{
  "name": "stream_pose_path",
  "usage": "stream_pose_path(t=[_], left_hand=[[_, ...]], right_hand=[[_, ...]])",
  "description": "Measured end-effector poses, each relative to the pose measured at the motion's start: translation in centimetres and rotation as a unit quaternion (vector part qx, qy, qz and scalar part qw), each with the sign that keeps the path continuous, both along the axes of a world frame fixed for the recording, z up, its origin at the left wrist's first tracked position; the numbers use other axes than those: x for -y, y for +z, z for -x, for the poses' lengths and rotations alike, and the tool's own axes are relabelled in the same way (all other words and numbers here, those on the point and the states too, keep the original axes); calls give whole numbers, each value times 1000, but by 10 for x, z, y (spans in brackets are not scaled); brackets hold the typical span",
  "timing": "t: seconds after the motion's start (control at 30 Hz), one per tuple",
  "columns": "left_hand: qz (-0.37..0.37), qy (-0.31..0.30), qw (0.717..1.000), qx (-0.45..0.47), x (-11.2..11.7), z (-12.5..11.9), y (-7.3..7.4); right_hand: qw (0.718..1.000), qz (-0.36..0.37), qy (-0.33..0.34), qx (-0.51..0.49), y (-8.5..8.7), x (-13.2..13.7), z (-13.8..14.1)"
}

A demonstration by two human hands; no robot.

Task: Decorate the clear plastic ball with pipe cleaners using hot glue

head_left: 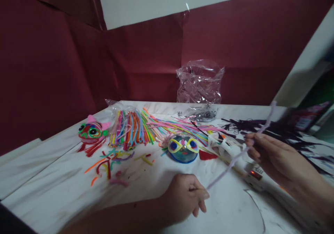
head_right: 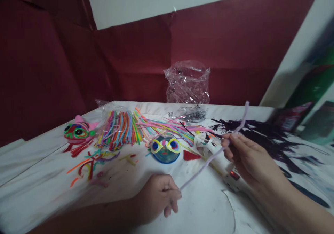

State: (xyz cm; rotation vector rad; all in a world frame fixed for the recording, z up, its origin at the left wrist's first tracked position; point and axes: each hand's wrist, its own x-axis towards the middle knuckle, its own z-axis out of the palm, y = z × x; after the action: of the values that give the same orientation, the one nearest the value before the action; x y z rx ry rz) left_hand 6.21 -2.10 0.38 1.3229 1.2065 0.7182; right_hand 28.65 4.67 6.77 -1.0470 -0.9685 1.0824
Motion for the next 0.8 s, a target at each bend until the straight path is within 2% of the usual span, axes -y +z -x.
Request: stream_pose_path(t=[0.13,0.3,0.4,0.5,0.6,0.7,0.73,0.8], left_hand=[[2,-12,1000,-4,-2,-1,-2],[-27,-43,996,-71,6,-3,-3],[-59,-59,994,-66,12,-5,-4],[-98,-63,992,-46,17,-8,-2],[-131,-54,989,-51,18,-9,8],[-191,-77,976,-74,14,-2,29],[-228,-90,966,-89,11,5,37],[-322,-109,926,-167,3,27,52]], right_hand=[[998,16,30,-53,-5,-6,-4],[996,-1,30,-79,-11,-16,-16],[998,3,39,-54,-14,-24,-23],[996,60,63,-21,-18,-27,-23],[993,82,80,15,-23,-24,-17],[992,75,74,71,-29,-21,-12],[991,73,71,87,-30,-21,-12],[989,56,71,113,-33,-23,-14]])
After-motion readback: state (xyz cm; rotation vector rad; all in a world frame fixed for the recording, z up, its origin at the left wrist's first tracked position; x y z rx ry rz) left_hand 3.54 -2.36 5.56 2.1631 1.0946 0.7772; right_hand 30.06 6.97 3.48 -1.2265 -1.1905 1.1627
